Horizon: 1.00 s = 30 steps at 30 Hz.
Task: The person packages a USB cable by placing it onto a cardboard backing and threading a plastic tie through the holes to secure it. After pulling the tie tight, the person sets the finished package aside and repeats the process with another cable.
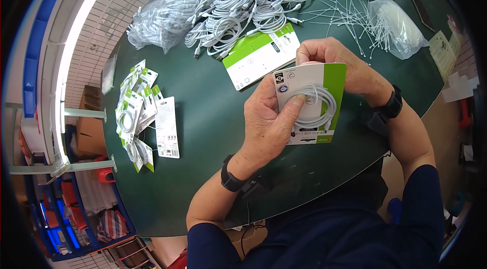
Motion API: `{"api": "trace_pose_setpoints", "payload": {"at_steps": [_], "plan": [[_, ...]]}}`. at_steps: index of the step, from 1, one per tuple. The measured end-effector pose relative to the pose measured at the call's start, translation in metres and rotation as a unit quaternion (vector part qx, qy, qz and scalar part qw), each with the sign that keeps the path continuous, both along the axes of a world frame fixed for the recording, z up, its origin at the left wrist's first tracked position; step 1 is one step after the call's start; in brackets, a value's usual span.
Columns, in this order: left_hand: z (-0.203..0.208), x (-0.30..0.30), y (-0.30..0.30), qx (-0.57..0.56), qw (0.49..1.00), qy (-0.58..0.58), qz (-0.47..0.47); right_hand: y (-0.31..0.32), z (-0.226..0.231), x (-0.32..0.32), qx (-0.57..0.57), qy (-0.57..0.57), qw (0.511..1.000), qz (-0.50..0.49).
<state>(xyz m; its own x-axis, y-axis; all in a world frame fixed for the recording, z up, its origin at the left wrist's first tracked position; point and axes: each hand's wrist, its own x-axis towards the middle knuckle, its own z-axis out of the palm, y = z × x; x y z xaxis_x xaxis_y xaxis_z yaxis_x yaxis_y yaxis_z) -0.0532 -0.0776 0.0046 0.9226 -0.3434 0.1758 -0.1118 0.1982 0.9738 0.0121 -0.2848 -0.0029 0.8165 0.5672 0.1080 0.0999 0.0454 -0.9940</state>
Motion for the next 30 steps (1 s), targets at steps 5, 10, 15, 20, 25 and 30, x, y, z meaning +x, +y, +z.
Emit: {"api": "trace_pose_setpoints", "payload": {"at_steps": [5,10,15,20,25,30], "plan": [[-0.001,-0.001,-0.001,0.002,1.0,0.009,-0.01,0.0,-0.004,0.0,0.0,-0.02,1.0,-0.019],[0.0,-0.001,-0.002,-0.025,0.999,0.023,0.001,0.001,-0.004,0.003,-0.027,-0.047,0.998,-0.027],[-0.002,-0.002,0.0,-0.009,1.0,0.003,0.013,0.002,-0.005,0.002,-0.046,-0.052,0.997,-0.036],[-0.005,-0.003,0.001,-0.002,0.999,-0.031,0.026,0.006,-0.004,-0.002,-0.05,-0.078,0.995,-0.037],[-0.005,0.0,-0.001,-0.009,1.0,-0.012,0.025,0.008,0.004,-0.006,-0.13,-0.14,0.974,-0.121],[0.0,0.001,-0.006,-0.006,0.999,0.029,0.039,0.007,-0.003,-0.005,-0.12,-0.17,0.969,-0.133]]}}
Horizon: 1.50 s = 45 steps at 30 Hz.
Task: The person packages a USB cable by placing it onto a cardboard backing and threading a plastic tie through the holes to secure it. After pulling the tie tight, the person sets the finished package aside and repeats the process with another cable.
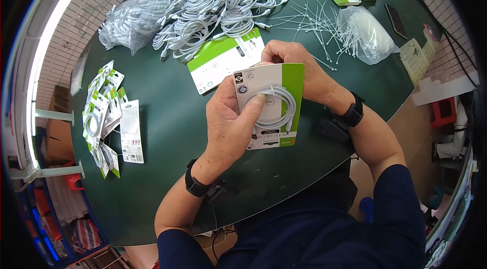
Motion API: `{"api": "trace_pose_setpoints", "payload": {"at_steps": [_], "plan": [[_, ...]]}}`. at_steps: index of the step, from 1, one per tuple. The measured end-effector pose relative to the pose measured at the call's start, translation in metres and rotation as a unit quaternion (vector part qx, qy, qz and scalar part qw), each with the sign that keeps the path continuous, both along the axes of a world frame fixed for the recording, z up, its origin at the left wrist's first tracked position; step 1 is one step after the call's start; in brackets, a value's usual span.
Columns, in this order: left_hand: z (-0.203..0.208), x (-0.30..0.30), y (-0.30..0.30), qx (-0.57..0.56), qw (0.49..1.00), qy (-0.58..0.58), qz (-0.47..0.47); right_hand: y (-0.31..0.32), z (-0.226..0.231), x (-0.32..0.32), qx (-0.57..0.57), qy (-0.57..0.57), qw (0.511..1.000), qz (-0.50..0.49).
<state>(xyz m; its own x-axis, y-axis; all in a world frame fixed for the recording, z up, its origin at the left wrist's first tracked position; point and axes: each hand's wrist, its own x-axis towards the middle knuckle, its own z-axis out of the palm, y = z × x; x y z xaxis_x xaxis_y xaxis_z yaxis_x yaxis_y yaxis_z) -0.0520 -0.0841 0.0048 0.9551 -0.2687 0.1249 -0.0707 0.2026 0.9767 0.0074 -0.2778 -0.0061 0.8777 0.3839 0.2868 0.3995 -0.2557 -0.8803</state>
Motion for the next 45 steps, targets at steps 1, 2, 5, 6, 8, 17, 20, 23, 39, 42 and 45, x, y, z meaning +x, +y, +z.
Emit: {"api": "trace_pose_setpoints", "payload": {"at_steps": [1,2,5,6,8,17,20,23,39,42,45], "plan": [[0.001,0.0,0.0,0.007,1.0,0.014,0.004,0.0,0.0,0.001,0.005,0.005,1.0,0.004],[0.0,0.0,0.0,0.006,1.0,0.013,0.005,0.0,0.0,0.0,0.004,0.004,1.0,0.005],[0.0,-0.002,-0.001,0.016,1.0,0.009,0.007,0.0,0.003,-0.002,-0.005,0.014,1.0,0.023],[0.0,-0.002,-0.001,0.014,1.0,0.009,0.009,0.0,0.003,-0.002,-0.007,0.015,1.0,0.025],[0.0,-0.001,-0.001,0.01,1.0,0.0,0.008,0.002,0.002,-0.002,0.012,0.039,0.999,0.03],[0.002,-0.006,-0.004,0.026,0.998,-0.003,0.052,0.009,0.0,-0.004,0.011,0.025,1.0,-0.008],[-0.002,-0.006,-0.004,0.028,0.998,-0.013,0.056,0.013,0.004,-0.005,-0.023,-0.053,0.997,-0.055],[-0.003,-0.005,-0.003,0.024,0.998,-0.007,0.051,0.013,0.004,-0.006,-0.039,-0.101,0.99,-0.092],[-0.006,0.021,0.014,-0.054,0.996,0.038,0.056,0.012,0.014,-0.016,0.136,0.062,0.985,-0.082],[-0.007,0.021,0.016,-0.033,0.997,0.0,0.069,0.018,0.011,-0.019,0.054,0.055,0.997,-0.029],[-0.007,0.022,0.016,-0.097,0.994,0.002,0.056,0.013,0.015,-0.015,0.116,0.131,0.983,0.055]]}}
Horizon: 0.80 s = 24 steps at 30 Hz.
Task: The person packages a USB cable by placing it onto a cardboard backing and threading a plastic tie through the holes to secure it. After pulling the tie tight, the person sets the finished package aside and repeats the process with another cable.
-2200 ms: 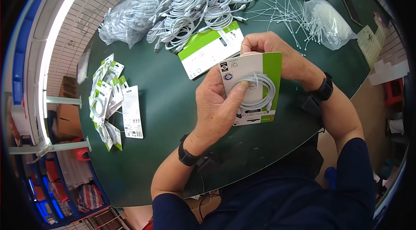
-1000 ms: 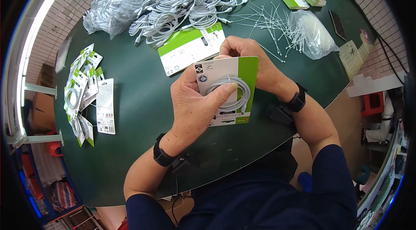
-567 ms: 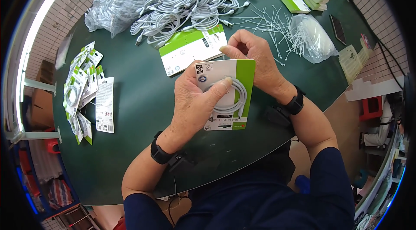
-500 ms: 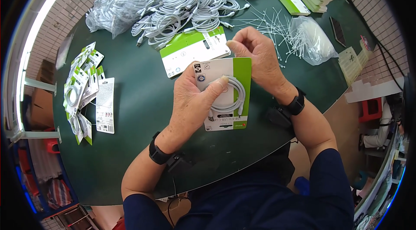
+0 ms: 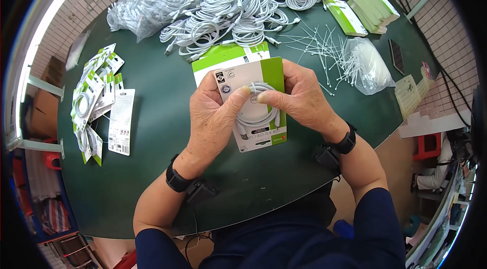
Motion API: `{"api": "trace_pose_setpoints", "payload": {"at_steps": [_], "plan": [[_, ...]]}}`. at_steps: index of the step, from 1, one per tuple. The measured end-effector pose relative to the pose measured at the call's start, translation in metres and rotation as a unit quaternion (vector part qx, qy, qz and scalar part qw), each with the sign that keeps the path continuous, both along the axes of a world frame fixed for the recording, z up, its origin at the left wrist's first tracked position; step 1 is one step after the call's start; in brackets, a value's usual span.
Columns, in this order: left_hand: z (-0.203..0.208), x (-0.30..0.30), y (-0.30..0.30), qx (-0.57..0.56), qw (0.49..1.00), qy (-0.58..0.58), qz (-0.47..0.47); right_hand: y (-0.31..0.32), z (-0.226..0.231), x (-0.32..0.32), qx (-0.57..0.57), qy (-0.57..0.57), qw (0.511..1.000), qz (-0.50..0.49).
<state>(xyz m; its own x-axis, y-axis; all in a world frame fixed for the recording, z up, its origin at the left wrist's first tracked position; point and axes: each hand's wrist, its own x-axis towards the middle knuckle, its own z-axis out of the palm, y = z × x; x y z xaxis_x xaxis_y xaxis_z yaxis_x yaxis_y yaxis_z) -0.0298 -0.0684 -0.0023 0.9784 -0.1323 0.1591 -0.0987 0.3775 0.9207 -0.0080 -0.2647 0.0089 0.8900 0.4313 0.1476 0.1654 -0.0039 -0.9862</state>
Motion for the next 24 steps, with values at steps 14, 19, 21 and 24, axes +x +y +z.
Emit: {"api": "trace_pose_setpoints", "payload": {"at_steps": [14,19,21,24], "plan": [[0.005,0.001,-0.005,0.107,0.994,-0.018,-0.001,-0.005,-0.007,0.008,-0.008,0.028,1.0,-0.005],[0.006,-0.002,-0.005,0.14,0.987,-0.059,0.05,0.0,-0.007,0.002,0.001,-0.009,1.0,0.001],[0.005,-0.003,-0.006,0.143,0.986,-0.066,0.06,0.001,-0.008,0.0,-0.017,-0.027,0.999,0.001],[0.003,-0.003,-0.015,0.075,0.988,-0.113,0.074,0.0,-0.002,-0.001,0.0,0.01,1.0,-0.004]]}}
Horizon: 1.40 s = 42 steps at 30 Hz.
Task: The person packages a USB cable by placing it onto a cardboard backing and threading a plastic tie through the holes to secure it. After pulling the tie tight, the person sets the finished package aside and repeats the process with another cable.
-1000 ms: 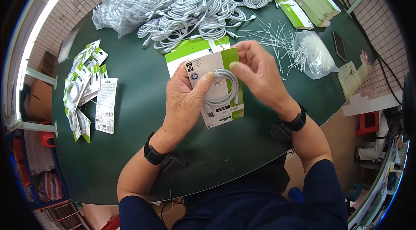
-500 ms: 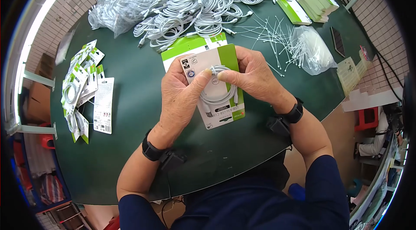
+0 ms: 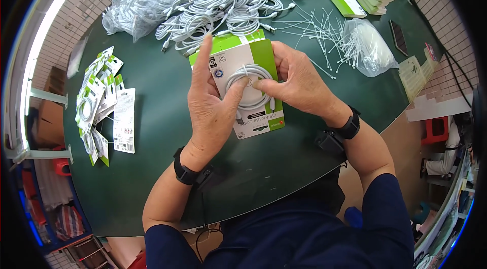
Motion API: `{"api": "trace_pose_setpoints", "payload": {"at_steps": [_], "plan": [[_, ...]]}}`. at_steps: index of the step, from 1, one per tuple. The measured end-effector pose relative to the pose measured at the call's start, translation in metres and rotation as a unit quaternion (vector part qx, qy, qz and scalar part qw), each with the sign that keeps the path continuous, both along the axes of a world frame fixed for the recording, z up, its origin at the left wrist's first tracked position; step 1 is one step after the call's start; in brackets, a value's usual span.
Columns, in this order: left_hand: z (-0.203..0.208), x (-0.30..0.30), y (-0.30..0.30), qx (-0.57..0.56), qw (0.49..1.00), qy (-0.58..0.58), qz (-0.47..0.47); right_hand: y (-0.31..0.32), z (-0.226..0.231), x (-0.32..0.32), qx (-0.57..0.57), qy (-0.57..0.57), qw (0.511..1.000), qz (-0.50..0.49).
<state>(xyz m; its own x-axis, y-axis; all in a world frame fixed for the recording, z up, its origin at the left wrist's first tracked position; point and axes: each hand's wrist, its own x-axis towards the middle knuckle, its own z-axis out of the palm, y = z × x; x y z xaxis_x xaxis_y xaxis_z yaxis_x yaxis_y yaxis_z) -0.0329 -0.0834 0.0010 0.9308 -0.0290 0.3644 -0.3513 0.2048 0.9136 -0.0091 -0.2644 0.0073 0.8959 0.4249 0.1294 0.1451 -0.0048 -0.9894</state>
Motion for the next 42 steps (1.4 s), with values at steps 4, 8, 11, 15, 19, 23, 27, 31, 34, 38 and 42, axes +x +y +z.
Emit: {"api": "trace_pose_setpoints", "payload": {"at_steps": [4,8,11,15,19,23,27,31,34,38,42], "plan": [[-0.017,0.013,0.018,0.217,0.961,-0.166,0.035,0.003,-0.002,0.002,0.001,0.008,1.0,0.009],[-0.019,0.012,0.017,0.176,0.979,-0.088,0.056,0.007,-0.005,0.004,-0.066,-0.016,0.998,-0.002],[-0.02,0.015,0.014,0.168,0.979,-0.104,0.057,0.005,-0.003,0.003,-0.041,-0.022,0.999,-0.015],[-0.01,0.015,0.003,0.232,0.964,-0.09,0.093,-0.007,0.007,0.003,-0.121,-0.13,0.982,-0.069],[-0.007,0.009,0.005,0.406,0.861,-0.219,0.213,0.001,-0.027,0.013,-0.008,-0.22,0.963,-0.156],[-0.003,-0.006,0.021,0.55,0.746,-0.343,0.152,0.013,-0.033,0.023,0.027,-0.229,0.953,-0.197],[0.025,-0.007,-0.008,0.543,0.73,-0.398,0.117,0.012,-0.016,0.012,0.078,-0.182,0.961,-0.191],[0.03,0.0,-0.026,0.521,0.761,-0.372,0.101,0.01,-0.015,0.016,0.136,-0.141,0.957,-0.213],[0.024,0.009,-0.026,0.502,0.783,-0.356,0.089,0.01,-0.022,0.029,0.077,-0.183,0.948,-0.248],[0.016,0.015,-0.025,0.463,0.804,-0.363,0.085,0.012,-0.02,0.034,0.111,-0.203,0.943,-0.239],[0.017,0.022,-0.024,0.442,0.803,-0.396,0.062,0.002,-0.013,0.036,0.095,-0.156,0.957,-0.225]]}}
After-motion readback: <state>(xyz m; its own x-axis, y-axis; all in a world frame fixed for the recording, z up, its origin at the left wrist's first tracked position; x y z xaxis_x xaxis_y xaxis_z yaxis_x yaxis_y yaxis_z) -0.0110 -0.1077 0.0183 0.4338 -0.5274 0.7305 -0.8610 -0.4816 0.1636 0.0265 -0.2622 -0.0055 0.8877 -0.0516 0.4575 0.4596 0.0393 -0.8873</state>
